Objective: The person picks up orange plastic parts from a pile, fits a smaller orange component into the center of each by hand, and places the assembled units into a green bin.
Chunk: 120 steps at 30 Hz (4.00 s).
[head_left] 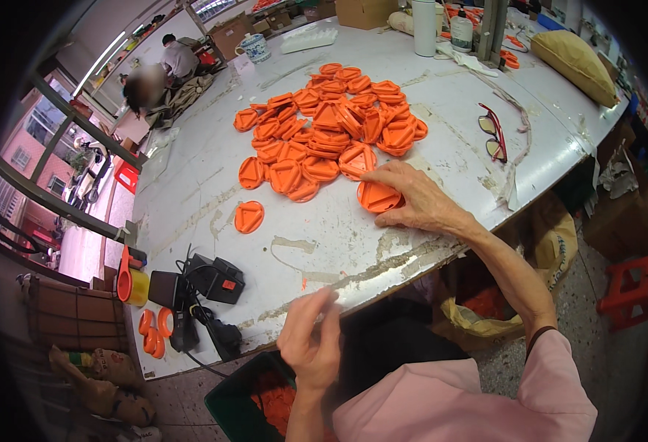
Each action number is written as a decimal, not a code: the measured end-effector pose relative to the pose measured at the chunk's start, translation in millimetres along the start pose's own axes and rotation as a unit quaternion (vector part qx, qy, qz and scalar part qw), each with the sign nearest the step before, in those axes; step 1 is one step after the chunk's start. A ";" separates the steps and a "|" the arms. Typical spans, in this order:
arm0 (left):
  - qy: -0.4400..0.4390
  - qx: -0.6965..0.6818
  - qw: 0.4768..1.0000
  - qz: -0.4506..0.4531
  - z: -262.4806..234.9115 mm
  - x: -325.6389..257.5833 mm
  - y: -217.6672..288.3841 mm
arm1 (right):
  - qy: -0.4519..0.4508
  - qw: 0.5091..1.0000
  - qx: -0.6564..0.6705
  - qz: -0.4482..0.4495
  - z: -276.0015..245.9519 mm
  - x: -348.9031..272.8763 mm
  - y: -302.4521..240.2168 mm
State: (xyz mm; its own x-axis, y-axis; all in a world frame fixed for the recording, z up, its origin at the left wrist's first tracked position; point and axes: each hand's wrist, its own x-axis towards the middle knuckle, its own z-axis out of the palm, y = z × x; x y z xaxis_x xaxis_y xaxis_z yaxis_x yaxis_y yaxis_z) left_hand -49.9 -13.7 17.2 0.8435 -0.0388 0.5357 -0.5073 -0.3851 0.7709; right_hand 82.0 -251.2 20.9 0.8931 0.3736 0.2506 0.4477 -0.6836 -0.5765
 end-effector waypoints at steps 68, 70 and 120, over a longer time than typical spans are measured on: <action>0.090 -0.261 0.941 -0.198 27.7 39.2 -37.5 | -0.191 0.835 0.505 0.103 16.9 8.6 -39.7; 0.086 -0.287 0.932 -0.204 28.5 40.6 -33.2 | -0.189 0.834 0.508 0.104 20.3 8.4 -36.3; 0.024 -0.174 0.968 -0.180 31.1 31.6 -35.2 | -0.024 0.941 0.325 0.088 -55.0 -174.8 7.9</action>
State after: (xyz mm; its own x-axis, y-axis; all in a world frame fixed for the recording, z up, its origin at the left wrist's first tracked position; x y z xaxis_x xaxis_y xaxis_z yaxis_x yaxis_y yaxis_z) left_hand 0.1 -30.0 -3.8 0.9718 0.0864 0.2195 -0.2175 -0.0324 0.9755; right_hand -68.1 -356.5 15.3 0.9409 0.3289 0.0811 0.1581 -0.2146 -0.9638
